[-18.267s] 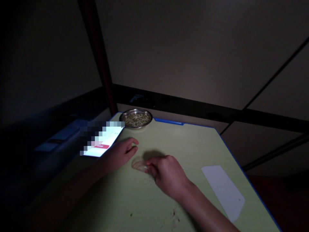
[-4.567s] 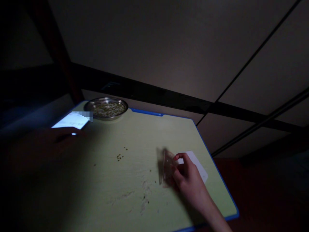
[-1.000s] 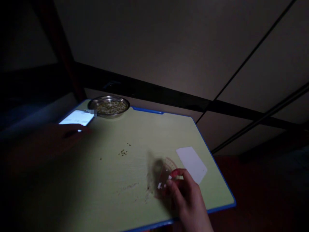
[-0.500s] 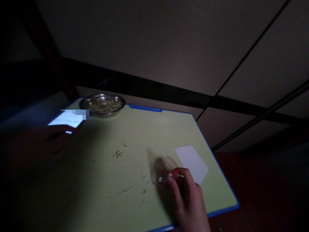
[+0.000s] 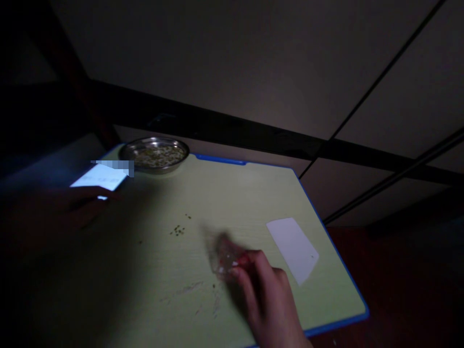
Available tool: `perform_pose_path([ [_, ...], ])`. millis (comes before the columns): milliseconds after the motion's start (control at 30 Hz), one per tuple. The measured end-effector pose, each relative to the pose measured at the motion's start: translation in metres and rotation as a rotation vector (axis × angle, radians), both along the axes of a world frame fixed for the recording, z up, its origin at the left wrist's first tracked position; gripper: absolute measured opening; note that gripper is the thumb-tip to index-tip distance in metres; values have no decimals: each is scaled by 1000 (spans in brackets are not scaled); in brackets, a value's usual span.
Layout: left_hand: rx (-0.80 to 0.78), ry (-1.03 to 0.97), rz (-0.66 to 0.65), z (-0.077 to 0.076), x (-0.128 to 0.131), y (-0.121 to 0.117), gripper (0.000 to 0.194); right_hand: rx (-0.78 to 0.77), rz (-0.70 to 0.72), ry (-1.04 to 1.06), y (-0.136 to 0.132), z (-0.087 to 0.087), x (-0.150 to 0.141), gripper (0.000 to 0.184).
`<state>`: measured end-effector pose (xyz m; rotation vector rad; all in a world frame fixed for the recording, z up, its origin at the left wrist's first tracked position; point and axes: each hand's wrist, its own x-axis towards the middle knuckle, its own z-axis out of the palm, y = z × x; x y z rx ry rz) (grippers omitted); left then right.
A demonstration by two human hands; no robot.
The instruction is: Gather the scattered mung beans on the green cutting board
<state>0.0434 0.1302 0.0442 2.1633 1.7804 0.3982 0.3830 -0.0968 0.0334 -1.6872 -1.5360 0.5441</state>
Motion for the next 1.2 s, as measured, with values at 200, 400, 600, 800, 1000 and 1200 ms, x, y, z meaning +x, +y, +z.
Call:
perform_pose_path([
  [200,-21,41,-51,-2,-6,6,58,-79,126,-108,0,8,5,11],
  [400,-59,12,-49,1,-5,2,58,-71,159,-132,23,21,5,15],
  [600,-68,-22,-43,10,3,-3,54,-167,317,-137,28,49,20,13],
  [800,-55,-7,-80,10,4,-4,53,-258,445,-156,43,55,15,14],
  [1000,-72,15,-35,10,3,-5,55,-218,498,-133,65,60,9,14],
  [1200,-67,1,-57,15,5,-7,50,-297,535,-194,61,64,16,15],
])
